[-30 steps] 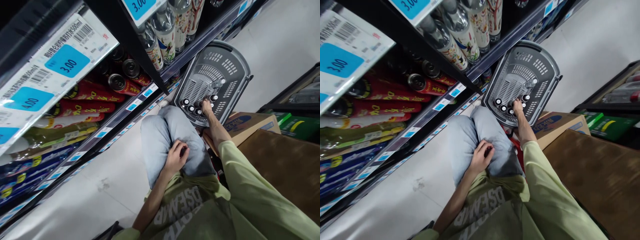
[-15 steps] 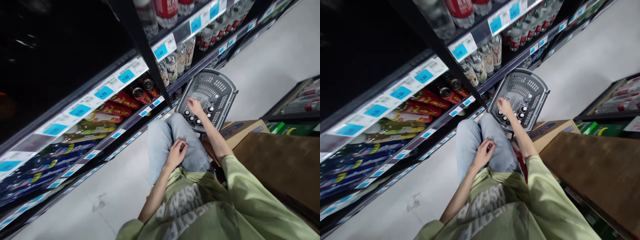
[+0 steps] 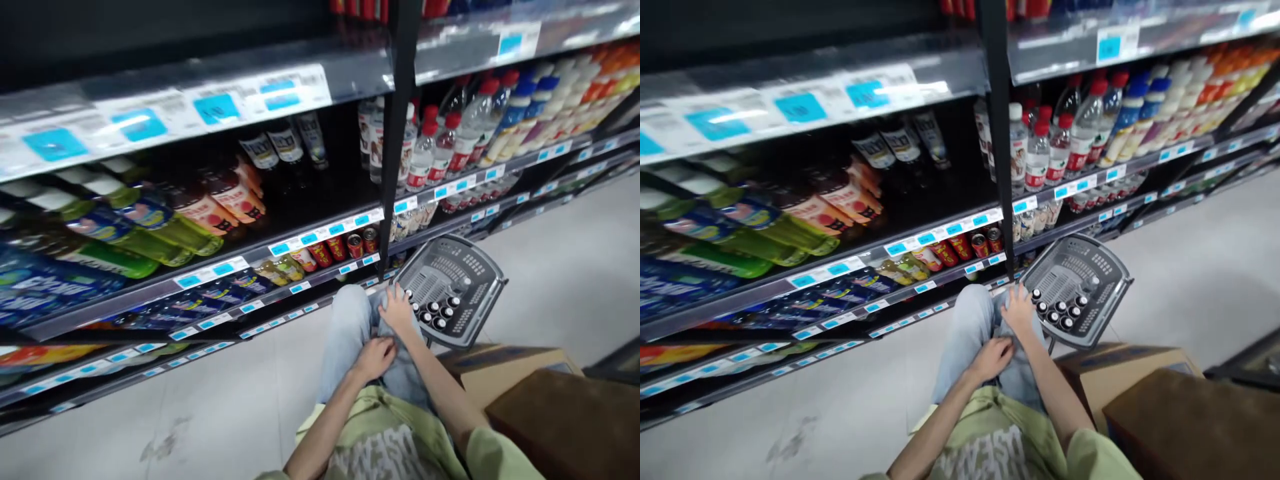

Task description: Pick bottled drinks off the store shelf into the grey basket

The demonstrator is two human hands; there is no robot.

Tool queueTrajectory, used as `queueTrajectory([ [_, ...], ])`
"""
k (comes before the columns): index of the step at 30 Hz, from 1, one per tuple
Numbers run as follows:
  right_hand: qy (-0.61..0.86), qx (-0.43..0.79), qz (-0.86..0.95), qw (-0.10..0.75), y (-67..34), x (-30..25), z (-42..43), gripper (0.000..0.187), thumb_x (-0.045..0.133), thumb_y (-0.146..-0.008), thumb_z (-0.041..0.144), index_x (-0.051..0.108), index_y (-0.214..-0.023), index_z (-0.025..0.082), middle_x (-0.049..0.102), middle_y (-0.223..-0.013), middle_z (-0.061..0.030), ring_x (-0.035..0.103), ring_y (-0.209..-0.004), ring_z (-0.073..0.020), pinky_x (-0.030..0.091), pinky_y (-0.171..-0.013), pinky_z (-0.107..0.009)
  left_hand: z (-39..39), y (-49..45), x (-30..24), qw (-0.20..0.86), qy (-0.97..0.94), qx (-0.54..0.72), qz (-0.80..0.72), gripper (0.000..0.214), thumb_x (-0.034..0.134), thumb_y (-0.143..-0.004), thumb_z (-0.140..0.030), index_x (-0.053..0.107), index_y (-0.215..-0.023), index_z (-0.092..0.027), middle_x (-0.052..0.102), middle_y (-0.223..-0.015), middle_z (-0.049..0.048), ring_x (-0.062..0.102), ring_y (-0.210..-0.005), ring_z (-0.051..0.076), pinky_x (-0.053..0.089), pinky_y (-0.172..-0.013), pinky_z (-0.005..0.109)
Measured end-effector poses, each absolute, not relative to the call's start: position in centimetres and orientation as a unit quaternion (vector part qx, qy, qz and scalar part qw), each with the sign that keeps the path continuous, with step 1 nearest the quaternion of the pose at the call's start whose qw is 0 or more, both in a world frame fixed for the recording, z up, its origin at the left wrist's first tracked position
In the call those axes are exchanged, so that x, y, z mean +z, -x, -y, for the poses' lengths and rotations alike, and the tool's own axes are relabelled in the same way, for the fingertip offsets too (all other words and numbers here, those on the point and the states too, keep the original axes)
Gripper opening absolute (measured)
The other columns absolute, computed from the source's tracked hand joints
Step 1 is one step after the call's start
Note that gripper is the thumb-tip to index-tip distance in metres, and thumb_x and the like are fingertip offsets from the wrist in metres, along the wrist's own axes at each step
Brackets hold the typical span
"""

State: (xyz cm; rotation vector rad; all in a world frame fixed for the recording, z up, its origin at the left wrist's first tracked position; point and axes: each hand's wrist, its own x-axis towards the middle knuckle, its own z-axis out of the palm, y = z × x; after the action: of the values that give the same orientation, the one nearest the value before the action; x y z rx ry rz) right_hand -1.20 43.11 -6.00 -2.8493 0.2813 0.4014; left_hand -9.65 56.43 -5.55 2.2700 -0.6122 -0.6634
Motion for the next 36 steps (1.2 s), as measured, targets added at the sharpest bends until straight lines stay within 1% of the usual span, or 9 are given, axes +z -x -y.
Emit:
queueTrajectory([
  [4, 0.981, 0.132, -0.097, 0.101, 1.8, -6.1, -43.8, 0.070, 0.058, -0.100, 0.043, 0.046, -0.166, 0.021, 0.027, -0.177, -0.0217, 0.047, -0.141, -0.0500, 0.057, -0.093, -0.062, -57.3, 9.7, -5.3, 0.306, -0.891, -0.251, 0.224, 0.022, 0.048, -0.106, -0.026, 0.067, -0.099, -0.020, 0.075, -0.095, 0.0094, 0.073, -0.093, 0.024, 0.052, -0.086, 0.033],
  [8, 0.984, 0.113, -0.102, 0.088, 1.4, -6.2, -44.1, 0.064, 0.055, -0.101, 0.041, 0.053, -0.161, 0.020, 0.035, -0.174, -0.0227, 0.054, -0.136, -0.0470, 0.060, -0.089, -0.057, -58.7, 9.9, -4.6, 0.286, -0.894, -0.249, 0.238, 0.024, 0.052, -0.097, -0.015, 0.067, -0.114, -0.023, 0.076, -0.104, 0.0077, 0.073, -0.100, 0.025, 0.054, -0.089, 0.032],
  [13, 0.984, 0.119, -0.102, 0.083, 0.9, -6.9, -44.3, 0.060, 0.052, -0.104, 0.042, 0.055, -0.159, 0.021, 0.035, -0.173, -0.0230, 0.055, -0.134, -0.0447, 0.059, -0.090, -0.056, -60.8, 8.3, -1.8, 0.345, -0.882, -0.181, 0.265, 0.026, 0.051, -0.095, -0.013, 0.068, -0.112, -0.023, 0.074, -0.108, 0.0052, 0.071, -0.096, 0.020, 0.055, -0.088, 0.029],
  [20, 0.987, 0.095, -0.103, 0.075, 0.7, -8.0, -44.6, 0.059, 0.051, -0.103, 0.040, 0.056, -0.158, 0.018, 0.039, -0.169, -0.0269, 0.056, -0.132, -0.0454, 0.060, -0.084, -0.059, -64.7, -3.6, 9.4, 0.358, -0.885, 0.055, 0.293, 0.022, 0.049, -0.100, -0.019, 0.067, -0.112, -0.023, 0.070, -0.118, 0.0096, 0.066, -0.114, 0.023, 0.055, -0.105, 0.038],
  [23, 0.990, 0.078, -0.095, 0.069, 0.7, -8.6, -44.7, 0.059, 0.050, -0.102, 0.038, 0.057, -0.157, 0.017, 0.041, -0.167, -0.0279, 0.059, -0.129, -0.0458, 0.061, -0.082, -0.060, -66.2, -10.4, 15.9, 0.298, -0.896, 0.151, 0.292, 0.026, 0.051, -0.098, -0.017, 0.068, -0.117, -0.022, 0.066, -0.129, 0.0124, 0.061, -0.126, 0.027, 0.050, -0.115, 0.047],
  [27, 0.993, 0.053, -0.091, 0.060, 0.7, -9.3, -44.8, 0.058, 0.050, -0.100, 0.037, 0.062, -0.153, 0.017, 0.048, -0.162, -0.0280, 0.061, -0.125, -0.0465, 0.061, -0.077, -0.062, -67.2, -18.5, 23.9, 0.178, -0.933, 0.227, 0.216, 0.041, 0.057, -0.095, -0.018, 0.064, -0.136, -0.018, 0.053, -0.154, 0.0155, 0.047, -0.147, 0.033, 0.040, -0.127, 0.053],
  [30, 0.994, 0.035, -0.089, 0.052, 0.6, -9.5, -45.0, 0.056, 0.053, -0.099, 0.037, 0.064, -0.150, 0.016, 0.053, -0.158, -0.0278, 0.063, -0.121, -0.0460, 0.062, -0.075, -0.061, -67.7, -23.1, 28.2, 0.113, -0.957, 0.233, 0.132, 0.052, 0.059, -0.095, -0.020, 0.058, -0.147, -0.014, 0.052, -0.159, 0.0189, 0.043, -0.152, 0.038, 0.036, -0.128, 0.055],
  [33, 0.994, 0.035, -0.085, 0.052, 0.5, -9.5, -45.0, 0.055, 0.053, -0.100, 0.035, 0.065, -0.150, 0.015, 0.055, -0.157, -0.0276, 0.064, -0.120, -0.0457, 0.062, -0.077, -0.059, -68.3, -26.3, 30.8, 0.107, -0.974, 0.191, 0.066, 0.048, 0.054, -0.100, -0.029, 0.060, -0.146, -0.015, 0.063, -0.149, 0.0178, 0.054, -0.142, 0.039, 0.042, -0.122, 0.055],
  [36, 0.994, 0.043, -0.088, 0.058, 0.3, -9.3, -45.1, 0.055, 0.053, -0.100, 0.034, 0.064, -0.151, 0.015, 0.054, -0.157, -0.0285, 0.064, -0.122, -0.0466, 0.062, -0.077, -0.058, -69.0, -28.3, 31.8, 0.116, -0.982, 0.142, 0.035, 0.046, 0.054, -0.103, -0.037, 0.063, -0.143, -0.018, 0.067, -0.146, 0.0149, 0.059, -0.136, 0.037, 0.046, -0.117, 0.051],
])
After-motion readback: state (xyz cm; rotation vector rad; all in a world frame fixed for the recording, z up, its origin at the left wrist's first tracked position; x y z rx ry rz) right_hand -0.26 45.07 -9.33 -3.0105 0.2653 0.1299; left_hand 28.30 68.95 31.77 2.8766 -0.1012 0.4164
